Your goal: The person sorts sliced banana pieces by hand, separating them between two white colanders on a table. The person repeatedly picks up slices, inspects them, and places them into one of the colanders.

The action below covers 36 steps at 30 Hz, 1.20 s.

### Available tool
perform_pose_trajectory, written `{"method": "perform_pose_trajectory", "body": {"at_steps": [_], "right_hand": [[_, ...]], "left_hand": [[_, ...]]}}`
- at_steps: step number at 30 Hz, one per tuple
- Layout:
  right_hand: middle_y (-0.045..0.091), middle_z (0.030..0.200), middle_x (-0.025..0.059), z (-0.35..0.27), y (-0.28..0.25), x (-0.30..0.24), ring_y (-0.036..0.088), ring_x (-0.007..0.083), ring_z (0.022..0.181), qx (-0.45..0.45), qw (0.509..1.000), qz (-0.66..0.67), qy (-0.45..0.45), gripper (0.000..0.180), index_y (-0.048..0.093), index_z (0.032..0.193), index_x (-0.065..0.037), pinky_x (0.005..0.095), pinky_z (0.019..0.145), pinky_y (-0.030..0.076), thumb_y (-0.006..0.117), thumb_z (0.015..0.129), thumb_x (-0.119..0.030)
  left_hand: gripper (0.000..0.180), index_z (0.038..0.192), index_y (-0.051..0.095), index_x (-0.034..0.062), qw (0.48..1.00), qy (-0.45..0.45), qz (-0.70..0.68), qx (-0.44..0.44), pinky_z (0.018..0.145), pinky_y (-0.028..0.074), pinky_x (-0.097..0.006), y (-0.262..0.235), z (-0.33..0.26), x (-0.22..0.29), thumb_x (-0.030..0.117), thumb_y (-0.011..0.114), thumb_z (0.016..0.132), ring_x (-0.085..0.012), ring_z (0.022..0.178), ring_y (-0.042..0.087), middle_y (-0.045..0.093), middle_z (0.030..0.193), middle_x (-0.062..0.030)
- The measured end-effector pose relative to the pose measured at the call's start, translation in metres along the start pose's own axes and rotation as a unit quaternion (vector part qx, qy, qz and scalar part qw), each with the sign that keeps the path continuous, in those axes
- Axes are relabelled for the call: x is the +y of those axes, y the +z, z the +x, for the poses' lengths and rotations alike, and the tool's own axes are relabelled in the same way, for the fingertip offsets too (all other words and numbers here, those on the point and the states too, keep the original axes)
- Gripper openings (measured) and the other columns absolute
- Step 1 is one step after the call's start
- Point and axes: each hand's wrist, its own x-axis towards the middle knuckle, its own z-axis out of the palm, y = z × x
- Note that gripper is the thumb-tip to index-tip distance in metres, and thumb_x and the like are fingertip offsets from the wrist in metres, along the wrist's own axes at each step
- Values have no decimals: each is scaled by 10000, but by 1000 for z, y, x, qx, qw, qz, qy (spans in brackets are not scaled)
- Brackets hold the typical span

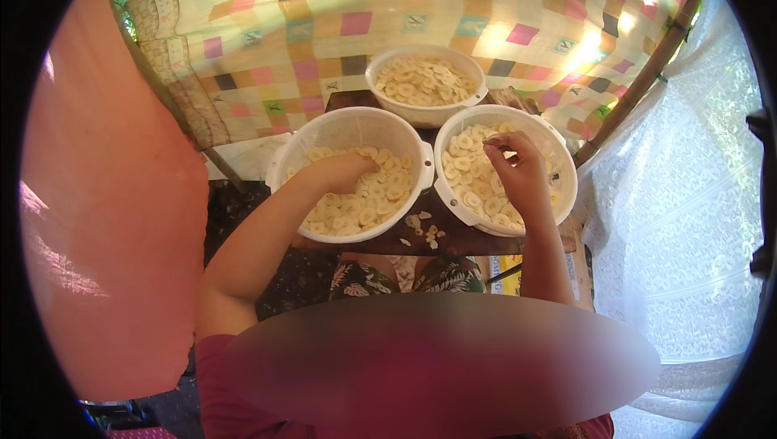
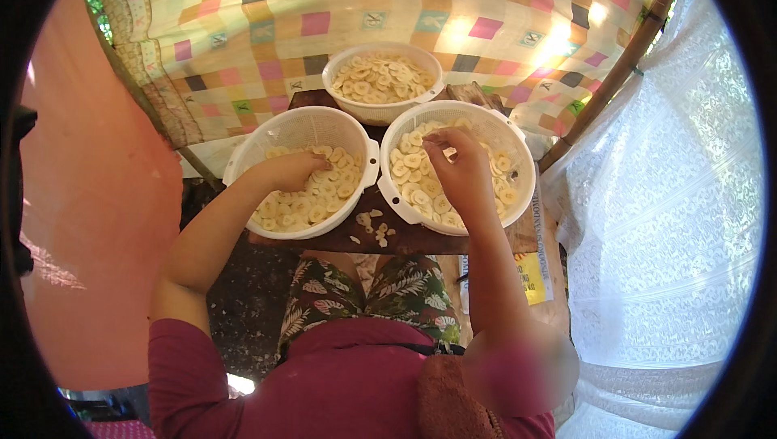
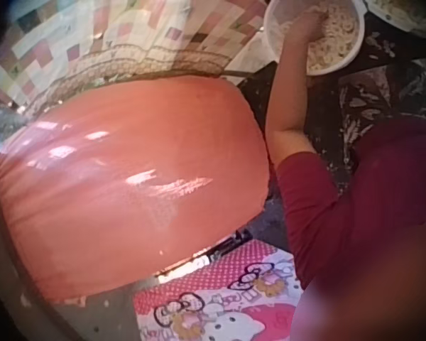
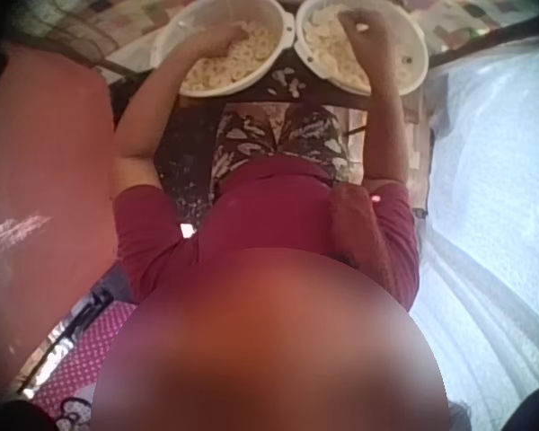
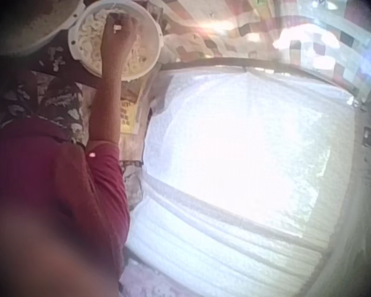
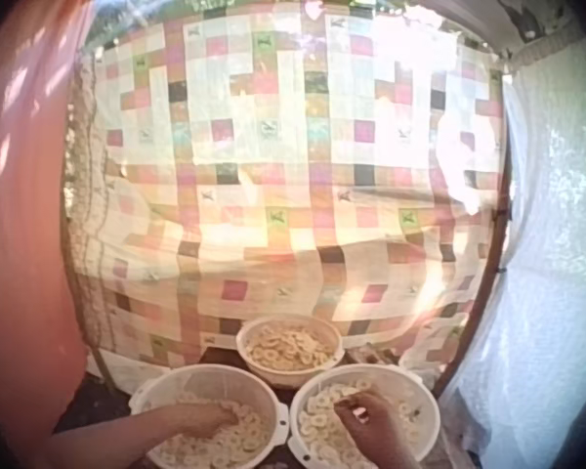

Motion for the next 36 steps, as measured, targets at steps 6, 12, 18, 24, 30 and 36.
{"method": "perform_pose_trajectory", "body": {"at_steps": [6, 12, 18, 24, 30, 36], "right_hand": [[664, 944, 36, -1, 0, 2, 617, 118, 843, -18, 1000, -12, 14, 128, 695, 958, -18, 263, 710, 481, 672, 879, -116], [668, 931, 65, -2, 5, 6, 633, 146, 845, -11, 1000, 18, 15, 132, 694, 939, -9, 277, 702, 484, 674, 869, -118], [675, 943, 56, 1, 7, 8, 627, 129, 864, -21, 999, 39, 26, 139, 684, 954, -3, 276, 723, 491, 676, 878, -118], [687, 937, 40, -1, 6, 9, 624, 108, 865, -33, 998, 41, 38, 148, 682, 972, -8, 271, 739, 491, 679, 883, -125], [677, 906, 80, -2, 9, 9, 635, 161, 845, -23, 998, 51, 35, 136, 685, 945, 5, 286, 715, 502, 679, 862, -101], [682, 913, 83, 1, 5, 9, 638, 164, 847, -29, 996, 70, 43, 151, 680, 960, 11, 291, 724, 504, 682, 867, -108]], "left_hand": [[517, 1319, 562, 179, 988, 124, 86, 36, 1017, 460, -379, 10, 8, -12, -25, 544, 844, -295, 1256, 511, 516, 1398, -82], [381, 1300, 583, 163, 998, 64, 20, -21, 927, 515, -362, -13, 1, 3, 107, 489, 935, -260, 1180, 563, 522, 1393, -74], [336, 1261, 597, 116, 987, -57, -148, -35, 879, 524, -361, -14, 4, 4, 160, 485, 947, -264, 1121, 586, 548, 1330, -98], [353, 1249, 557, 113, 929, 288, 225, 56, 941, 516, -384, 0, 7, -10, 92, 494, 902, -309, 1171, 559, 502, 1389, -131], [388, 1241, 556, 103, 921, 299, 250, 4, 966, 500, -401, -3, 17, -8, 57, 554, 856, -331, 1168, 554, 537, 1326, -123], [382, 1240, 569, 75, 983, 97, -74, 135, 938, 518, -383, -8, 14, -12, 105, 649, 867, -294, 1108, 599, 607, 1236, -122]]}}
